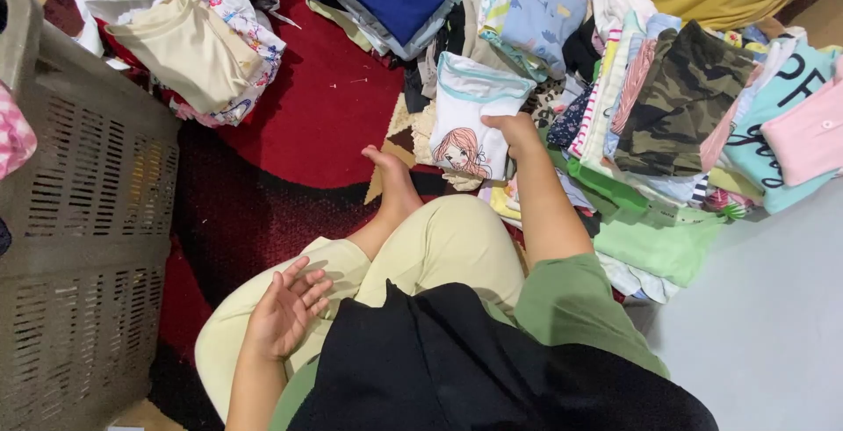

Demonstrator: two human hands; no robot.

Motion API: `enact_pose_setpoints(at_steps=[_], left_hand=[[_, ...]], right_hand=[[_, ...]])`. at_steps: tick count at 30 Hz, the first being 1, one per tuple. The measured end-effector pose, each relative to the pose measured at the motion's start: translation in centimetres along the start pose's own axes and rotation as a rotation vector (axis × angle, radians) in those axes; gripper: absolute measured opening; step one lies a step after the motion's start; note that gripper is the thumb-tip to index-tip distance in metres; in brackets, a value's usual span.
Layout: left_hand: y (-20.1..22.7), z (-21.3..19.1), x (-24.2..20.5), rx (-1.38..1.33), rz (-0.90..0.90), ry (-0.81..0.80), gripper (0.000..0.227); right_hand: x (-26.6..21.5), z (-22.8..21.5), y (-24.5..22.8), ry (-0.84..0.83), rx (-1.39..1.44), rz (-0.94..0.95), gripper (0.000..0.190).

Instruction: Folding various laundry items and organizing them into stacks while sitting on the floor.

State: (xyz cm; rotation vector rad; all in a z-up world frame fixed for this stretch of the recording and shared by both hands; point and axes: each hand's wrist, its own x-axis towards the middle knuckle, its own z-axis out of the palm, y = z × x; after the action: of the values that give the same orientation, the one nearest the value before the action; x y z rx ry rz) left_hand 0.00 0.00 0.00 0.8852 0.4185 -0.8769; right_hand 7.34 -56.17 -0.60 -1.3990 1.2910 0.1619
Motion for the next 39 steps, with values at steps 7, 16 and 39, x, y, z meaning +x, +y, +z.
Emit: enact_pose_setpoints(at_steps=[7, 16, 39], left_hand=[[0.2, 0.1, -0.1, -0.005, -0.018, -0.001, 0.062], [0.5, 0.5, -0.2, -0.001, -0.039, 0.011, 0.062], [0.5, 0.3, 0.1, -0.019, -0.051, -0.036, 0.063]], right_hand=[[1.4, -1.8, 0.8, -0.376, 0.507, -0.251, 0.052], [-4.2, -5.4, -3.1, -0.294, 0.141, -0.537, 0.036], [-7.0, 3.1, 1.0, 0.326, -1.031, -0.717, 0.078]])
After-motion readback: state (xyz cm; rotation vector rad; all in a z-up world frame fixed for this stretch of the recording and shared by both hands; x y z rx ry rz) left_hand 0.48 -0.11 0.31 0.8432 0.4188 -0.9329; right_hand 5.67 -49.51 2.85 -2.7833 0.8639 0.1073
